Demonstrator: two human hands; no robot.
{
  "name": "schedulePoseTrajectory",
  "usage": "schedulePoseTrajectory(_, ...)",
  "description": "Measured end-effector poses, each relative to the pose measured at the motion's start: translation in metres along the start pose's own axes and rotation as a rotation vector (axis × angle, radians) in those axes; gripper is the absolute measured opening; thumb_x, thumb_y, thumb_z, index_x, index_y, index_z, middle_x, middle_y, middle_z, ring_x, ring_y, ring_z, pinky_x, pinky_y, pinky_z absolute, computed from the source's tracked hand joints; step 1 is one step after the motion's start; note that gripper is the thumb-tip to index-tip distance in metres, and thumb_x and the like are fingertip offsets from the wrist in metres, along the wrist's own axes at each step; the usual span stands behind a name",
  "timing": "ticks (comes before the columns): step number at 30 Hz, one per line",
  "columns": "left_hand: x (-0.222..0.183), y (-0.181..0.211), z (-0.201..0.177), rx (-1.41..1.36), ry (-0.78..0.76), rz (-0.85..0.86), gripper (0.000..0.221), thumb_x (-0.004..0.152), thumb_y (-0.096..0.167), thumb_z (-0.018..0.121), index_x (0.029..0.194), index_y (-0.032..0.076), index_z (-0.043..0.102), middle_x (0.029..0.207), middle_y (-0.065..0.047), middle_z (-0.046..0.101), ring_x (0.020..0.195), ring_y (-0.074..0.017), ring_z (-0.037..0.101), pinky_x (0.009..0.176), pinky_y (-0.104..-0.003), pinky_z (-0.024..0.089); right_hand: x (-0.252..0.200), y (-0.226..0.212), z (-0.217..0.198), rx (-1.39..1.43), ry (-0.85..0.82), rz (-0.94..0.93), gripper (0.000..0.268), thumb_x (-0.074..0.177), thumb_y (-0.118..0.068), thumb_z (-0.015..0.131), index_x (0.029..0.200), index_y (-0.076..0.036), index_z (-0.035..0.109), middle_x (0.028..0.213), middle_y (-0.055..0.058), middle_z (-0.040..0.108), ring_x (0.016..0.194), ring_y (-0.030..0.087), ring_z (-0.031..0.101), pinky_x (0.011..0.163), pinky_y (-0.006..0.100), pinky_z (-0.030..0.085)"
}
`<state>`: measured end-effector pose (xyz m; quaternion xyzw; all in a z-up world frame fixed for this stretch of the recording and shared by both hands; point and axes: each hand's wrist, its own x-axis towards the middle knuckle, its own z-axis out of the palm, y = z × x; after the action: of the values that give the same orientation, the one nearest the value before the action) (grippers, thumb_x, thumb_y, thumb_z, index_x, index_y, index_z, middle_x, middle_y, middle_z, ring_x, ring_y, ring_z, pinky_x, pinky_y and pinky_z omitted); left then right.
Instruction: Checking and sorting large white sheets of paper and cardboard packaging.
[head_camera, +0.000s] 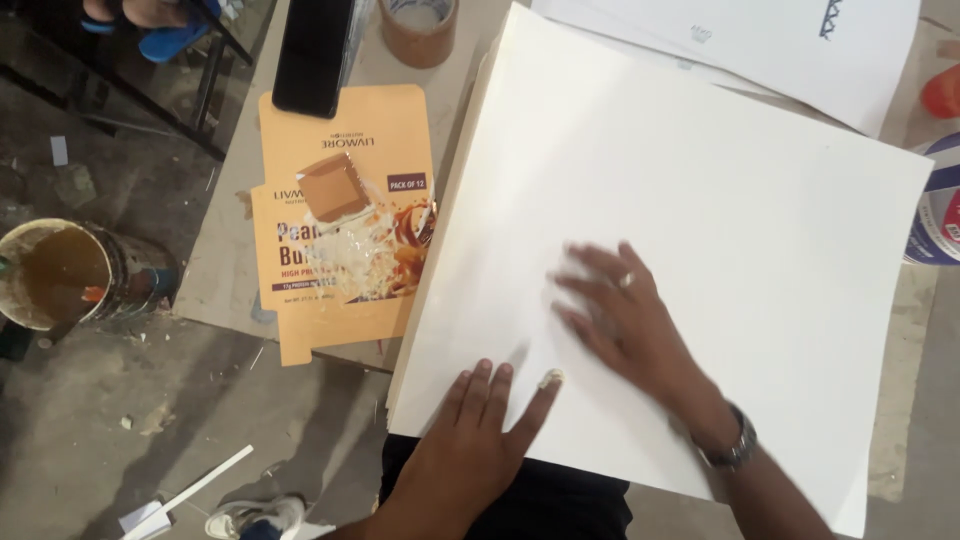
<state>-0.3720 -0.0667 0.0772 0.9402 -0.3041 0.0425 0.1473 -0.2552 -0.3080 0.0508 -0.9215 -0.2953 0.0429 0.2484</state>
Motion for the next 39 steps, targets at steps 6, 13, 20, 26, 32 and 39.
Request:
schedulePoseTrajectory(6, 0.008, -0.014, -0.007, -0.335, -0.214, -0.094, 0.101, 0.072, 0.025, 0.078, 0.156, 0.006, 0.026, 0.133, -0.031, 0.056, 0.124, -0.0485, 0.054, 0.105, -0.051, 0.044, -0.058, -0.058, -0.028, -0.156, -0.188, 0.040, 0.090, 0.076, -0.076, 0.062, 0.144, -0.019, 0.050, 0.160, 0.011, 0.031, 0.150, 0.034, 0.019, 0.116, 0.068, 0.005)
schedulePoseTrajectory(13, 0.012, -0.021, -0.011, -0.434, -0.425, -0.203, 0.125, 0.064, 0.026, 0.092, 0.163, 0.015, 0.017, 0.145, -0.024, 0.055, 0.136, -0.0453, 0.050, 0.102, -0.045, 0.047, -0.092, -0.076, -0.011, -0.236, -0.186, 0.067, 0.108, 0.071, -0.090, 0.055, 0.149, -0.018, 0.036, 0.164, 0.018, 0.020, 0.152, 0.043, 0.010, 0.111, 0.078, 0.006)
schedulePoseTrajectory(20, 0.004, -0.014, -0.017, -0.346, -0.181, -0.082, 0.089, 0.080, 0.036, 0.079, 0.151, 0.009, 0.032, 0.128, -0.027, 0.062, 0.123, -0.0450, 0.059, 0.102, -0.051, 0.049, -0.085, -0.077, -0.022, -0.277, -0.541, 0.310, 0.098, 0.077, -0.036, 0.077, 0.161, -0.022, 0.029, 0.171, 0.007, 0.018, 0.155, 0.037, 0.012, 0.117, 0.070, 0.011)
schedulePoseTrajectory(26, -0.024, 0.044, 0.030, -0.145, 0.245, 0.242, 0.036, 0.106, 0.030, 0.062, 0.135, 0.008, 0.059, 0.136, -0.016, 0.067, 0.130, -0.0347, 0.063, 0.117, -0.051, 0.046, -0.047, -0.006, -0.045, -0.297, -0.083, 0.358, 0.066, 0.083, -0.022, 0.072, 0.146, -0.026, 0.053, 0.137, 0.003, 0.065, 0.119, 0.027, 0.061, 0.112, 0.052, 0.037)
schedulePoseTrajectory(32, 0.035, 0.021, 0.016, -0.142, 0.161, 0.083, 0.058, 0.092, 0.032, 0.066, 0.143, 0.008, 0.054, 0.137, -0.024, 0.058, 0.132, -0.0449, 0.052, 0.112, -0.063, 0.036, 0.069, 0.099, -0.099, -0.305, 0.086, 0.468, 0.034, 0.110, -0.023, 0.055, 0.142, -0.024, 0.065, 0.112, 0.015, 0.072, 0.103, 0.035, 0.066, 0.096, 0.043, 0.052)
schedulePoseTrajectory(39, 0.026, 0.011, 0.054, -0.225, 0.123, 0.032, 0.070, 0.092, 0.045, 0.068, 0.146, 0.005, 0.050, 0.146, -0.024, 0.051, 0.139, -0.0422, 0.043, 0.113, -0.065, 0.031, 0.150, 0.251, -0.102, -0.260, 0.171, 0.471, 0.045, 0.108, -0.044, 0.056, 0.140, -0.013, 0.061, 0.141, 0.013, 0.064, 0.131, 0.030, 0.058, 0.113, 0.041, 0.045)
